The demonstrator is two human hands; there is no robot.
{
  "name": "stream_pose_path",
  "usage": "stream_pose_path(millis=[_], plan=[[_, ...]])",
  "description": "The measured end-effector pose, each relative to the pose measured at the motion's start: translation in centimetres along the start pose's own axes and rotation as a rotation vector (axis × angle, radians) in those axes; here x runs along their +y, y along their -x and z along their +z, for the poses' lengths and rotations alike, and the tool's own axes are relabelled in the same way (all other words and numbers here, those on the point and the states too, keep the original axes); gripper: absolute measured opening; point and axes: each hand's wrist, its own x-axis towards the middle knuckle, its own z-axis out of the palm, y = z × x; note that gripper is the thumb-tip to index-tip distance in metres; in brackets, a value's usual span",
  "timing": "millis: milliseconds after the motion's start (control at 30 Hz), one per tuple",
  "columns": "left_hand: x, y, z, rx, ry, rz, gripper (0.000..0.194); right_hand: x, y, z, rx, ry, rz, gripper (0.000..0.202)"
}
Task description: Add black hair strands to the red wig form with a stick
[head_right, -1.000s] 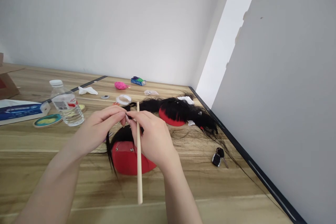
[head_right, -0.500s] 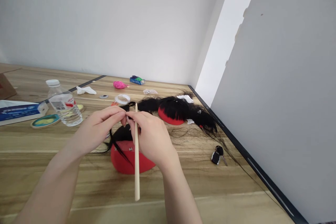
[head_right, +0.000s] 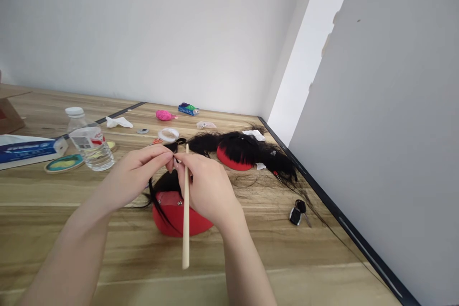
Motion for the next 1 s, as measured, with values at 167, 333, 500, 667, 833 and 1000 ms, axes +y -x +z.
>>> stream_pose_path(millis=[167, 333, 500, 667, 833, 1000], plan=[[-0.11, -0.08, 0.00, 0.000, -0.026, 0.005, 0.034, 0.12, -0.04, 0.17, 0.000, -0.002, 0.003, 0.024], [-0.10, -0.09, 0.00, 0.005, -0.026, 0.014, 0.034, 0.22, -0.07, 0.08, -0.003, -0.015, 0.018, 0.024], [-0.20, -0.06, -0.04, -0.002, -0.027, 0.006, 0.034, 0.20, -0.14, -0.01, -0.016, -0.029, 0.020, 0.023], [-0.35, -0.06, 0.00, 0.000, -0.006, 0.011, 0.033, 0.20, -0.10, -0.02, -0.013, -0.049, 0.020, 0.023], [-0.16, -0.07, -0.07, -0.021, -0.008, 0.028, 0.033, 0.30, -0.13, 0.01, -0.004, -0.037, 0.032, 0.023], [-0.08, -0.03, -0.76, 0.003, -0.035, 0.018, 0.032, 0.82, -0.02, -0.08, 0.001, -0.004, 0.060, 0.024]])
